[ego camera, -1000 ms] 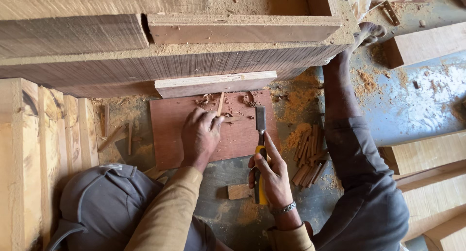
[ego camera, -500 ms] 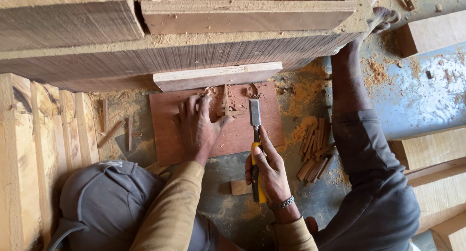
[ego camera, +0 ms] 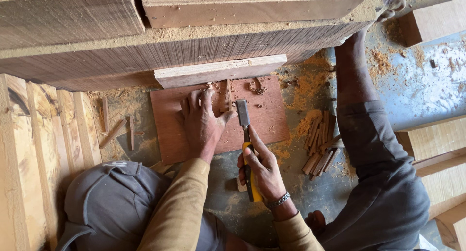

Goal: The person sits on the floor and uses a chisel to carve a small rectangular piece of wood. They repeatedly strike the chisel with a mallet to remove wood shavings and shape the piece. The person occasionally pauses to clear away debris and inspect the carved area.

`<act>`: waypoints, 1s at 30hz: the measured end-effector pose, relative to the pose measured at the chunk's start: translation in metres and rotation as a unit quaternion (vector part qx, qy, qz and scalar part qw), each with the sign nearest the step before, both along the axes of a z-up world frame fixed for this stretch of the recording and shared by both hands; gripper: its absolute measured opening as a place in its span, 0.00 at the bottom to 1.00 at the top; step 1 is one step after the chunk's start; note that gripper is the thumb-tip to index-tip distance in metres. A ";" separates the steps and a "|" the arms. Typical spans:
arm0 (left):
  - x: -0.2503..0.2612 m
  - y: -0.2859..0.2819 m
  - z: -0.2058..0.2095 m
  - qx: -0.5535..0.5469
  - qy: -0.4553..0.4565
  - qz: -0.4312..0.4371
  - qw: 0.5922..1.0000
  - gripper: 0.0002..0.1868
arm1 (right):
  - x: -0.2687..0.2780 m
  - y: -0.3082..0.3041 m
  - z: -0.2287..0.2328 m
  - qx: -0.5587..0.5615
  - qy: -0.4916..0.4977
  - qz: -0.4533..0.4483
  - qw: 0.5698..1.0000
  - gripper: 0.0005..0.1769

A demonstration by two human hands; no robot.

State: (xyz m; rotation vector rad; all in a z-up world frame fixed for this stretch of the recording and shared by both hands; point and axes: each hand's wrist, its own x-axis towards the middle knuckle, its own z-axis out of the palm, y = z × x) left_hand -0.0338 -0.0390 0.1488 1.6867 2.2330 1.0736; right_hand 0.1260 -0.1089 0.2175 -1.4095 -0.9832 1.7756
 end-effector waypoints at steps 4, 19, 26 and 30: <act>0.002 0.000 -0.006 -0.012 0.005 -0.002 1.000 0.40 | 0.002 0.001 -0.002 0.018 0.004 -0.006 1.000 0.37; 0.000 -0.005 -0.037 0.081 0.044 -0.104 0.990 0.11 | 0.006 0.002 0.003 0.032 0.014 -0.029 0.999 0.38; 0.000 -0.009 -0.020 0.058 0.063 -0.183 0.979 0.17 | 0.009 0.007 0.007 0.009 -0.002 -0.017 1.000 0.37; 0.003 -0.003 -0.027 0.064 0.043 -0.157 0.985 0.11 | 0.007 0.008 0.011 -0.006 -0.019 0.000 1.000 0.37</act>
